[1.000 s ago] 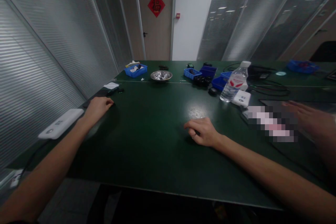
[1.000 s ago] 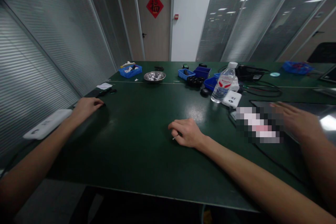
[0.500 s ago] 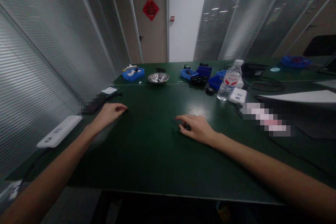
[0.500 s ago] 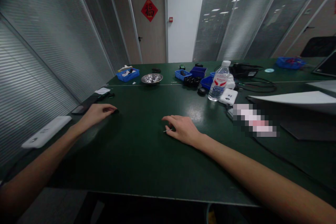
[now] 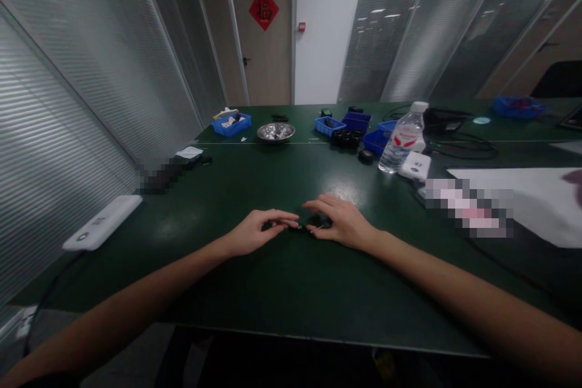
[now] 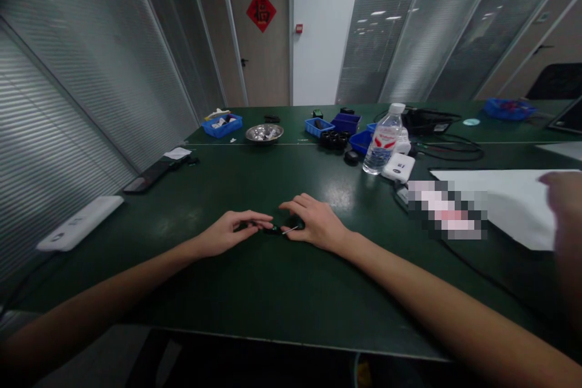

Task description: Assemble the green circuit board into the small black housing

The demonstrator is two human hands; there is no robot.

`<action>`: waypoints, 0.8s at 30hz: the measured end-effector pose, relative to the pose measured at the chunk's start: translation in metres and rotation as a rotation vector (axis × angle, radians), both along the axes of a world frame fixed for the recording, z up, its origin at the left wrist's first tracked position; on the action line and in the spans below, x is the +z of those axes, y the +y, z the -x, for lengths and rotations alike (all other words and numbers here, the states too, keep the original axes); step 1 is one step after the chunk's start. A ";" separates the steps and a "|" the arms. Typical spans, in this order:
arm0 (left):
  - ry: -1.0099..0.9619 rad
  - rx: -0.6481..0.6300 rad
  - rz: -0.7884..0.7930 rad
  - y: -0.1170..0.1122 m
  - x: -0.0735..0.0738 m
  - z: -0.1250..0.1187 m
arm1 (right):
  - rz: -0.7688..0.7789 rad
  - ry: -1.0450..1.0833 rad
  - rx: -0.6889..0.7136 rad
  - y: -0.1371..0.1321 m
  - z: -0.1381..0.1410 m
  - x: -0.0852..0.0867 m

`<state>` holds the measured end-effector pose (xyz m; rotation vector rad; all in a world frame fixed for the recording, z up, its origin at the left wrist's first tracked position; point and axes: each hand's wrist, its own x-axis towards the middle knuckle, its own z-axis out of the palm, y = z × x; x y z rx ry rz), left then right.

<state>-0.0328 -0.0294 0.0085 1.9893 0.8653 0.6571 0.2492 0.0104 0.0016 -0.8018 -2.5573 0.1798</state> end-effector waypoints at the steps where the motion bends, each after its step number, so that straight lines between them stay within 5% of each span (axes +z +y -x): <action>1: -0.034 -0.012 0.045 0.002 -0.002 0.002 | 0.002 0.004 0.008 0.001 0.000 0.000; 5: -0.105 0.016 0.077 0.006 -0.005 0.005 | 0.011 0.015 0.071 0.003 0.001 -0.001; 9: 0.024 0.077 -0.150 0.000 0.000 0.002 | 0.009 0.028 0.075 0.003 0.002 0.001; 15: 0.162 -0.022 -0.405 -0.012 0.006 -0.006 | 0.007 0.047 0.048 -0.001 0.001 0.005; 24: 0.221 -0.050 -0.467 -0.009 0.007 -0.003 | 0.064 0.071 0.112 -0.002 0.001 0.007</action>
